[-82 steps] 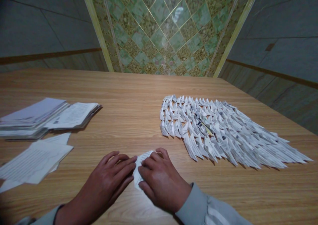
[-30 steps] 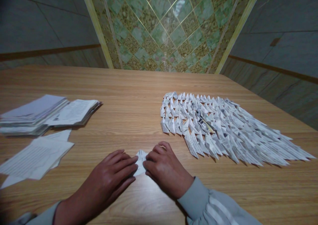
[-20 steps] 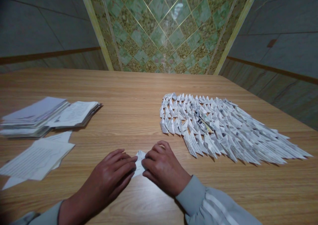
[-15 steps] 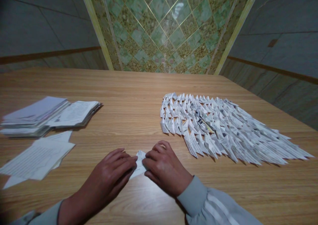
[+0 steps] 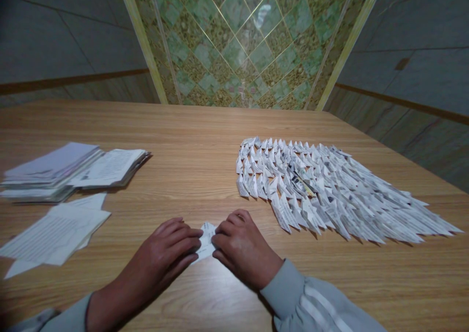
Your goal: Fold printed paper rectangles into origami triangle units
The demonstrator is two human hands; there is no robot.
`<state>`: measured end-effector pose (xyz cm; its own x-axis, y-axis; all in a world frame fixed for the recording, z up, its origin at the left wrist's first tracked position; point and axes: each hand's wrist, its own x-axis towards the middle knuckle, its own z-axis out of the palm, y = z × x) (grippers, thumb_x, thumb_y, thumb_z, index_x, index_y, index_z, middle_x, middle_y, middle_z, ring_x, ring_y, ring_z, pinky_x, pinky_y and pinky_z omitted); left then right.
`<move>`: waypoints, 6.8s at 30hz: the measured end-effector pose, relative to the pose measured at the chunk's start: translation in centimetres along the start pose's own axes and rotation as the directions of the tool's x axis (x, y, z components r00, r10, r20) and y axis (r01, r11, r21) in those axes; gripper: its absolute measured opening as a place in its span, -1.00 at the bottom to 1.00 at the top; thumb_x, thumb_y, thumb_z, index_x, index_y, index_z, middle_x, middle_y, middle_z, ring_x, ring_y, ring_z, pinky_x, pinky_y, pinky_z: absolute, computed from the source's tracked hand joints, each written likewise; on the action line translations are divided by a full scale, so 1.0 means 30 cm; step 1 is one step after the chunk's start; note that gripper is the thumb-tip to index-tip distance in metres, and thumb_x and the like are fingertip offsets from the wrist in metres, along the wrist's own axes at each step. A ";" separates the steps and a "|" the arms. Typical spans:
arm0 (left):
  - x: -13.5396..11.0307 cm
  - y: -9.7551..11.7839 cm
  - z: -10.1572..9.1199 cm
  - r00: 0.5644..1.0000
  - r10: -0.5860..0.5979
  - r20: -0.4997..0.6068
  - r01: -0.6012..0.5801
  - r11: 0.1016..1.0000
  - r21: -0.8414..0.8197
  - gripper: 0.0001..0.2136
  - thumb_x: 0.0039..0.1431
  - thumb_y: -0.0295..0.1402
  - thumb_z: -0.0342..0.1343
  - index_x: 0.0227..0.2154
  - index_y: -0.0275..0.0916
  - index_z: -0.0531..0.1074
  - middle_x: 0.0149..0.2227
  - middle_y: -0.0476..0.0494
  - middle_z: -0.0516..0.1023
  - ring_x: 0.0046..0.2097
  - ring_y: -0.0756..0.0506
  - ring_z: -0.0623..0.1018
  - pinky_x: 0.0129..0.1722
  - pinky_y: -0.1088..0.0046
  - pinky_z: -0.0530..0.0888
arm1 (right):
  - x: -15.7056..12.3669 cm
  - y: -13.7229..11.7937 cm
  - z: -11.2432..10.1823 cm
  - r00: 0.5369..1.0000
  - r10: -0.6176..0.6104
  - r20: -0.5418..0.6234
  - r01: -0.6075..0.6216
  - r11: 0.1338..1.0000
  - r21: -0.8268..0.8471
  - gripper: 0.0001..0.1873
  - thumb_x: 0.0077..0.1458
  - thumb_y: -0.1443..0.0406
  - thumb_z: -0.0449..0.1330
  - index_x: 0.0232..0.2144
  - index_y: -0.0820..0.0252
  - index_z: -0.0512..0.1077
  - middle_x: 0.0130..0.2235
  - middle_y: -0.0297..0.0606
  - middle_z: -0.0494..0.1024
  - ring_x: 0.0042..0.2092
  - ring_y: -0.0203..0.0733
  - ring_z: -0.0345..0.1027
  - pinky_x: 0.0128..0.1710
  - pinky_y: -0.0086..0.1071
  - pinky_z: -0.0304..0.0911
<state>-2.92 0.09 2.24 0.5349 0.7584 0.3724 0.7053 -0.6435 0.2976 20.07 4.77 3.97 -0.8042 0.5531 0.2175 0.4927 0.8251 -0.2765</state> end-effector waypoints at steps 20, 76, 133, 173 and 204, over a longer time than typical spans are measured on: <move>-0.004 0.003 0.009 0.994 -0.035 -0.099 0.024 0.994 -0.109 -0.82 0.37 -0.45 0.00 -0.13 -0.22 0.50 -0.26 -0.15 0.63 -0.28 -0.12 0.55 -0.27 0.35 0.49 | 0.002 -0.002 0.001 0.999 -0.022 -0.044 0.020 0.999 -0.042 -0.88 0.20 0.26 0.30 -0.20 0.11 0.49 -0.19 -0.30 0.58 -0.14 -0.16 0.27 -0.02 -0.23 0.07; 0.007 0.007 0.057 1.000 -0.011 0.022 0.006 0.976 0.219 -0.77 0.28 -0.40 0.19 -0.04 0.01 0.48 -0.27 -0.09 0.44 -0.27 -0.14 0.37 -0.31 0.34 0.21 | 0.026 -0.019 0.071 0.920 0.343 -0.187 -0.344 0.938 0.029 -0.76 0.10 0.31 0.37 -0.24 0.16 0.38 -0.21 -0.24 0.46 -0.12 -0.02 0.26 -0.03 -0.15 0.10; 0.003 0.084 0.024 0.812 -0.549 0.198 0.376 0.232 -0.897 -0.77 0.16 -0.16 0.25 -0.37 -0.24 0.47 -0.43 -0.02 0.48 -0.37 -0.05 0.45 -0.36 0.45 0.40 | 0.039 -0.119 0.053 0.914 0.399 -0.072 -0.211 0.619 0.757 -0.82 -0.03 0.39 0.33 -0.44 0.18 0.36 -0.43 -0.45 0.36 -0.38 -0.31 0.20 -0.43 -0.46 0.07; 0.027 -0.011 0.054 0.995 -0.056 -0.078 0.058 0.998 0.022 -0.88 0.36 -0.40 0.06 -0.30 -0.21 0.47 -0.31 -0.11 0.53 -0.25 -0.17 0.42 -0.23 0.27 0.28 | 0.007 -0.013 0.009 0.990 0.119 -0.080 -0.121 0.992 -0.032 -0.87 0.20 0.31 0.29 -0.42 0.14 0.49 -0.36 -0.35 0.54 -0.18 -0.18 0.30 0.14 -0.12 -0.11; 0.025 -0.028 0.036 0.923 -0.384 -0.023 0.383 0.923 -0.033 -0.90 0.22 -0.34 0.18 -0.41 -0.19 0.48 -0.13 -0.16 0.48 -0.08 -0.24 0.44 -0.11 0.15 0.37 | 0.007 0.002 0.001 0.922 0.383 -0.057 -0.373 0.918 0.133 -0.89 0.11 0.40 0.27 -0.46 0.20 0.50 -0.38 -0.32 0.51 -0.21 -0.18 0.30 -0.10 -0.29 0.03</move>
<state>-2.59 1.31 1.32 0.2125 0.9447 0.2499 0.8404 -0.3071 0.4465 19.91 4.93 3.97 -0.5343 0.8323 0.1478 0.7082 0.5362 -0.4593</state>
